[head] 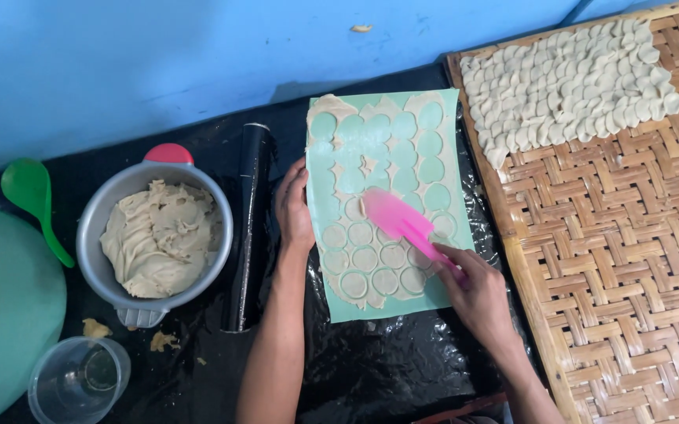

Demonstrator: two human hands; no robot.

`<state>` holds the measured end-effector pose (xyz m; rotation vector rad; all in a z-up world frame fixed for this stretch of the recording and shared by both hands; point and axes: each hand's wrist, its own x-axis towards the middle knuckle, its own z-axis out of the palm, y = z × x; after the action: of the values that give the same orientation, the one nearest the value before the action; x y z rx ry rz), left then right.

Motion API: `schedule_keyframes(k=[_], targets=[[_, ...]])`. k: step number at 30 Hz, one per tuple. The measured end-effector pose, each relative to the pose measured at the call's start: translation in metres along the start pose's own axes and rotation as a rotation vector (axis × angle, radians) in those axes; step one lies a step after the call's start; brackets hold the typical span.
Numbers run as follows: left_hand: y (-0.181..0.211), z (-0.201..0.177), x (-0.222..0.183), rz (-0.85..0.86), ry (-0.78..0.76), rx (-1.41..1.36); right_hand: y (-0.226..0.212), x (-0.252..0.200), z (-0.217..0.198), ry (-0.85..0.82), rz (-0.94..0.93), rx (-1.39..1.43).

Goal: The person scrapes dough off a stencil using a spatula and سپس uses a rolling pin to flatten a lump of dough on a workspace.

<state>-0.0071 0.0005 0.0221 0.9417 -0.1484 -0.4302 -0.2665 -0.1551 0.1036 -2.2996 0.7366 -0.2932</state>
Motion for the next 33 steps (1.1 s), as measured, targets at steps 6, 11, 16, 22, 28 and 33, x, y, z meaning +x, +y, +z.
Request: schedule_keyframes(k=[6, 11, 16, 22, 28, 33], targets=[[-0.007, -0.005, 0.003, 0.01, 0.01, -0.034, 0.021, 0.001, 0.009, -0.134, 0.207, 0.253], [-0.029, -0.023, 0.009, 0.073, 0.033, 0.009, 0.036, 0.0, 0.005, -0.186, 0.217, 0.543], [-0.006, 0.003, -0.003, 0.077, -0.022, -0.041, 0.069, -0.004, -0.017, -0.113, 0.328, 0.714], [-0.023, 0.009, -0.005, 0.024, -0.051, -0.049, 0.087, -0.001, -0.057, 0.318, 0.351, 0.385], [-0.026, 0.011, -0.006, 0.008, -0.029, 0.035, 0.119, 0.009, -0.065, 0.404, 0.317, 0.208], [-0.022, 0.013, -0.008, -0.018, -0.025, 0.039, 0.102, 0.019, -0.072, 0.353, 0.495, 0.184]])
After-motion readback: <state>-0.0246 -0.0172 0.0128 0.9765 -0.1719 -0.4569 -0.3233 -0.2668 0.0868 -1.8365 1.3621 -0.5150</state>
